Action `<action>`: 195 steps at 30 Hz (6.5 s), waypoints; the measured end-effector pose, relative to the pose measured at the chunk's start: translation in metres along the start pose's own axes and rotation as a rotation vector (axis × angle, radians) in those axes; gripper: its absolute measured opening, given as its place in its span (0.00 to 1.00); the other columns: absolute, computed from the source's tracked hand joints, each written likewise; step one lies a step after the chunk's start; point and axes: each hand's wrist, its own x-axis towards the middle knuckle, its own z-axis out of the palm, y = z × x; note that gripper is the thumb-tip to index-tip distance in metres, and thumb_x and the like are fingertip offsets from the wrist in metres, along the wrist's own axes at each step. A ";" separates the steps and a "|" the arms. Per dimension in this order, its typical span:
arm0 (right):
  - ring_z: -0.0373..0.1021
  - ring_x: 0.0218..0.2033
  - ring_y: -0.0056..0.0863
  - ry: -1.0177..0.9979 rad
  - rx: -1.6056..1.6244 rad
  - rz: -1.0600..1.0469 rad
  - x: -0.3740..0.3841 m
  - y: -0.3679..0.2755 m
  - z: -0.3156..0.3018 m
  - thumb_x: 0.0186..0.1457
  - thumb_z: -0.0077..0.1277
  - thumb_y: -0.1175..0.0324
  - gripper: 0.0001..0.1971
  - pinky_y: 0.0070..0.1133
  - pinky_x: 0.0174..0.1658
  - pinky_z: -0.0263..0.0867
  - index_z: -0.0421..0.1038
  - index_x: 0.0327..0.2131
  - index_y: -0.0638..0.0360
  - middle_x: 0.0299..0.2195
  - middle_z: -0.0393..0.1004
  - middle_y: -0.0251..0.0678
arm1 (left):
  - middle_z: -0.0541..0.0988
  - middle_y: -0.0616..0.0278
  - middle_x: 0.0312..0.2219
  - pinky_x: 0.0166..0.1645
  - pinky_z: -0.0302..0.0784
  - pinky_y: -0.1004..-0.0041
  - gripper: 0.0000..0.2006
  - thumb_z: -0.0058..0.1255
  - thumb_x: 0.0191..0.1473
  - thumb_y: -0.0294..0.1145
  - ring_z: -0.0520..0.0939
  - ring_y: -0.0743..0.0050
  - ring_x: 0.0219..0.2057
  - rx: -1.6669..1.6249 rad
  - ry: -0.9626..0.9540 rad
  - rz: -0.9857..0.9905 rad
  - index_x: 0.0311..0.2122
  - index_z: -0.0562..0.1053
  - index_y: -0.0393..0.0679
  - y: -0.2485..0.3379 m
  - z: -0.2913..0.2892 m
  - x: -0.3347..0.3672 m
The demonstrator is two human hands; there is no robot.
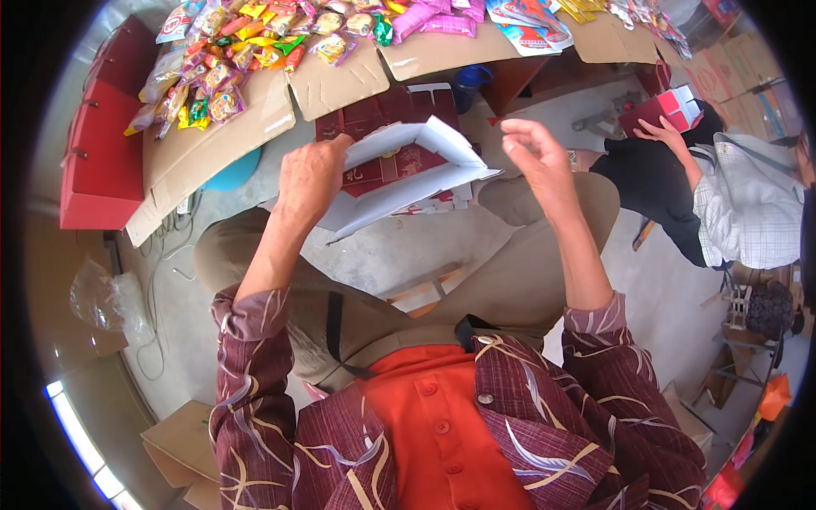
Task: Packing various types of individually wrapped snacks into a gift box.
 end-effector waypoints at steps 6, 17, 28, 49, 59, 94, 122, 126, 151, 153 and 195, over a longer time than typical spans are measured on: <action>0.73 0.42 0.27 -0.353 -0.237 0.163 0.022 0.039 0.014 0.58 0.56 0.58 0.23 0.26 0.48 0.67 0.71 0.53 0.60 0.40 0.77 0.38 | 0.80 0.58 0.27 0.37 0.78 0.58 0.07 0.49 0.53 0.27 0.84 0.55 0.31 0.034 0.062 0.060 0.37 0.76 0.48 -0.001 0.026 0.003; 0.72 0.25 0.34 -0.570 -0.636 0.358 0.084 0.037 0.029 0.52 0.54 0.56 0.20 0.34 0.32 0.64 0.74 0.30 0.69 0.21 0.73 0.45 | 0.78 0.59 0.38 0.52 0.69 0.62 0.17 0.61 0.46 0.28 0.79 0.59 0.44 -0.009 0.256 0.110 0.44 0.75 0.46 -0.005 0.006 -0.016; 0.70 0.26 0.48 -0.353 -0.685 -0.012 0.061 0.041 0.034 0.54 0.49 0.59 0.18 0.36 0.35 0.65 0.72 0.30 0.70 0.24 0.73 0.55 | 0.68 0.44 0.59 0.60 0.68 0.60 0.45 0.62 0.47 0.28 0.73 0.51 0.56 -0.484 0.446 -0.634 0.67 0.51 0.35 -0.047 0.048 -0.088; 0.70 0.51 0.50 -0.291 -0.879 -0.160 0.054 0.033 0.049 0.65 0.43 0.52 0.29 0.38 0.52 0.67 0.58 0.63 0.58 0.54 0.71 0.48 | 0.72 0.59 0.57 0.45 0.78 0.71 0.22 0.57 0.51 0.26 0.79 0.68 0.44 -0.614 0.343 -0.329 0.54 0.74 0.46 -0.024 0.050 -0.063; 0.73 0.44 0.31 -0.281 -0.373 0.059 0.062 0.056 0.043 0.56 0.57 0.55 0.30 0.26 0.47 0.68 0.65 0.60 0.52 0.50 0.75 0.44 | 0.76 0.60 0.50 0.45 0.77 0.69 0.21 0.58 0.51 0.29 0.81 0.62 0.43 -0.521 0.241 -0.323 0.53 0.74 0.47 -0.032 0.045 -0.052; 0.71 0.45 0.29 -0.039 0.234 0.080 0.046 0.086 0.048 0.69 0.28 0.44 0.33 0.26 0.51 0.65 0.72 0.51 0.64 0.46 0.75 0.40 | 0.79 0.54 0.48 0.54 0.70 0.63 0.35 0.22 0.66 0.61 0.77 0.61 0.50 -0.872 0.383 -0.471 0.61 0.67 0.42 -0.043 0.063 -0.041; 0.68 0.53 0.35 -0.093 -0.226 -0.272 0.042 0.057 0.048 0.70 0.34 0.51 0.26 0.27 0.56 0.62 0.79 0.44 0.59 0.51 0.73 0.41 | 0.70 0.48 0.54 0.59 0.67 0.63 0.28 0.35 0.66 0.56 0.73 0.53 0.55 -0.868 0.250 -0.303 0.55 0.74 0.43 -0.050 0.062 -0.044; 0.68 0.54 0.37 -0.070 -0.284 -0.274 0.044 0.066 0.046 0.70 0.32 0.49 0.28 0.29 0.57 0.61 0.79 0.44 0.60 0.51 0.73 0.42 | 0.66 0.50 0.57 0.56 0.71 0.64 0.30 0.33 0.66 0.58 0.73 0.54 0.55 -0.920 0.191 -0.311 0.57 0.72 0.42 -0.049 0.060 -0.047; 0.65 0.57 0.32 -0.075 0.097 -0.014 0.050 0.069 0.035 0.70 0.29 0.47 0.30 0.32 0.60 0.59 0.74 0.49 0.64 0.54 0.72 0.41 | 0.65 0.51 0.62 0.56 0.72 0.62 0.33 0.41 0.60 0.63 0.77 0.56 0.51 -0.756 0.275 -0.091 0.59 0.71 0.47 -0.022 0.039 -0.039; 0.66 0.56 0.31 -0.102 0.029 -0.014 0.049 0.066 0.034 0.70 0.29 0.47 0.30 0.32 0.60 0.60 0.75 0.48 0.64 0.52 0.73 0.40 | 0.64 0.50 0.63 0.55 0.73 0.63 0.33 0.42 0.60 0.63 0.78 0.58 0.50 -0.801 0.236 -0.123 0.60 0.69 0.48 -0.029 0.040 -0.039; 0.70 0.47 0.30 0.014 -0.289 -0.291 0.049 0.086 0.061 0.49 0.62 0.73 0.12 0.25 0.51 0.66 0.76 0.38 0.59 0.44 0.72 0.34 | 0.73 0.54 0.55 0.54 0.76 0.63 0.19 0.62 0.51 0.30 0.76 0.53 0.53 -0.442 0.323 -0.188 0.49 0.74 0.44 -0.028 0.064 -0.042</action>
